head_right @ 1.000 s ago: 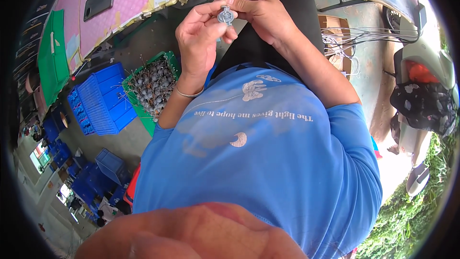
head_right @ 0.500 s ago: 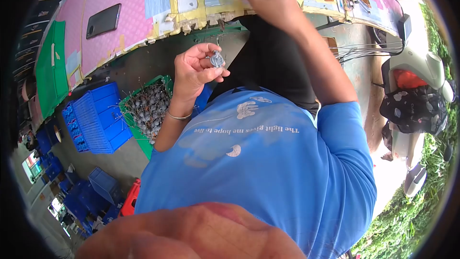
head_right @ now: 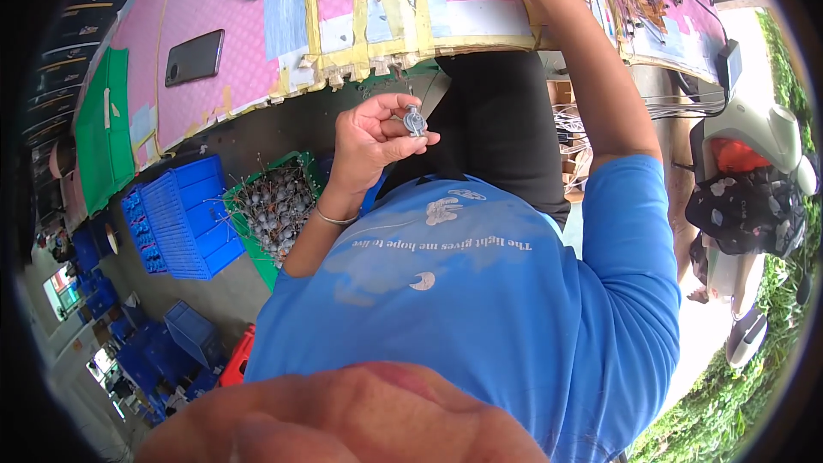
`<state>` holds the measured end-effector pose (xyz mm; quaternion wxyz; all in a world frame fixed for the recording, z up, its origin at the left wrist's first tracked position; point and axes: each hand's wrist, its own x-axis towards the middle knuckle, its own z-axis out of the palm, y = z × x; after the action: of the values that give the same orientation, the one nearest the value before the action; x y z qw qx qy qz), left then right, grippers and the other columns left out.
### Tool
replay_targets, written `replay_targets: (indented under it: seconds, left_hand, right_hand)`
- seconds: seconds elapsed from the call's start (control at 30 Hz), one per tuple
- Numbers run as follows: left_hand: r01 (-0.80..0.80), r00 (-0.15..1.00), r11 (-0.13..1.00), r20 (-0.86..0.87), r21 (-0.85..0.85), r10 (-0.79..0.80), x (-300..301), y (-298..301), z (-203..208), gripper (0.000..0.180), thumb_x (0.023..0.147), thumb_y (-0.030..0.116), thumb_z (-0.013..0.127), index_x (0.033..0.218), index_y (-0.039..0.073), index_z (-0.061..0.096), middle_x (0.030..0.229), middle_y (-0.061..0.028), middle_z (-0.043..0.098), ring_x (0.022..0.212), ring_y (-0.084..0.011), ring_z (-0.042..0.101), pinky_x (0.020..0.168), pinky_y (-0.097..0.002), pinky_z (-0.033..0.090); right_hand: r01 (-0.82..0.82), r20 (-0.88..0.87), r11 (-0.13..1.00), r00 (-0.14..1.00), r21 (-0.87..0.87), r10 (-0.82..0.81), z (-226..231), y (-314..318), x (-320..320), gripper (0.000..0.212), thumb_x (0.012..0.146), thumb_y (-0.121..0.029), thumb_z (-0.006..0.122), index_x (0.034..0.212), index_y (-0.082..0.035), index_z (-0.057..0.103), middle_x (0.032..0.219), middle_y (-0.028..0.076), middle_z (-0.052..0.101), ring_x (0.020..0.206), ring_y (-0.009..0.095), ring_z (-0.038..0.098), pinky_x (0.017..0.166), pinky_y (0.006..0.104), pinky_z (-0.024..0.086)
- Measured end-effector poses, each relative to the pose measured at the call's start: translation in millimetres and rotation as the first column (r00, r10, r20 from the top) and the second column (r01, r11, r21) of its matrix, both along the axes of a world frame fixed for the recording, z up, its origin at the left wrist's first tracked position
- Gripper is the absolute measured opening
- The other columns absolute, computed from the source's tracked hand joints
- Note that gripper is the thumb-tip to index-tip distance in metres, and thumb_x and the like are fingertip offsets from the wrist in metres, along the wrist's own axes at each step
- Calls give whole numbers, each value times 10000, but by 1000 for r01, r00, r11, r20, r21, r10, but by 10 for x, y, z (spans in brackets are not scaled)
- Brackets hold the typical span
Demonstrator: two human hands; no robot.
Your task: Manually assembling small round components by attaching thin wires and inspecting the connection.
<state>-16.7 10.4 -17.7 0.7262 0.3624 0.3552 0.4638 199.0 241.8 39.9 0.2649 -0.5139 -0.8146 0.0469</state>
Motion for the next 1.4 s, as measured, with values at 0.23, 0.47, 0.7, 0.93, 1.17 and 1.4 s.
replay_targets:
  seconds: [0.23,0.47,0.7,0.93,1.17,1.4]
  left_hand:
    - [-143,990,984,19,103,142,101,33,53,416,751,-136,703,1146,-96,575,928,-118,664,851,-230,716,784,-331,608]
    - [-253,933,917,-173,309,316,121,-31,243,384,743,-84,758,1098,-82,612,912,-105,699,843,-150,705,727,-243,571]
    - [-293,877,852,-233,435,421,101,-103,317,382,733,-72,760,1094,-58,636,930,-111,726,849,-139,708,757,-254,573]
    - [-237,830,801,-314,550,461,165,-112,299,404,707,-51,765,1094,-17,652,886,-92,735,803,-144,722,731,-258,582]
    - [-36,573,643,-512,765,640,253,-172,365,321,657,-42,755,955,-16,640,791,-117,713,726,-185,734,630,-265,585]
    - [-10,527,615,-519,788,673,290,-110,275,324,687,-54,766,990,-2,666,780,-86,728,725,-136,728,653,-247,590]
  right_hand:
    - [-216,236,924,961,315,144,-69,-683,64,74,842,-163,669,884,-111,699,826,46,661,749,264,658,620,366,522]
    - [-241,339,951,926,192,166,-84,-825,47,131,841,-183,655,924,-97,709,838,86,666,769,297,653,673,419,520]
    - [-483,-717,785,693,-388,72,-24,-1924,-139,219,919,-20,644,1130,40,652,1048,66,691,974,128,639,895,260,521]
    - [-528,-774,763,631,-372,60,-12,-2134,-135,226,904,-10,657,1128,20,662,1041,66,691,978,126,638,897,260,517]
    - [-430,-693,757,720,-492,-42,-65,-2168,-164,160,878,-9,687,1034,5,718,972,69,704,873,104,641,779,227,533]
    - [-561,-809,641,564,-524,-167,-226,-2059,-62,197,866,-55,717,1053,9,715,953,62,715,874,103,645,800,235,526]
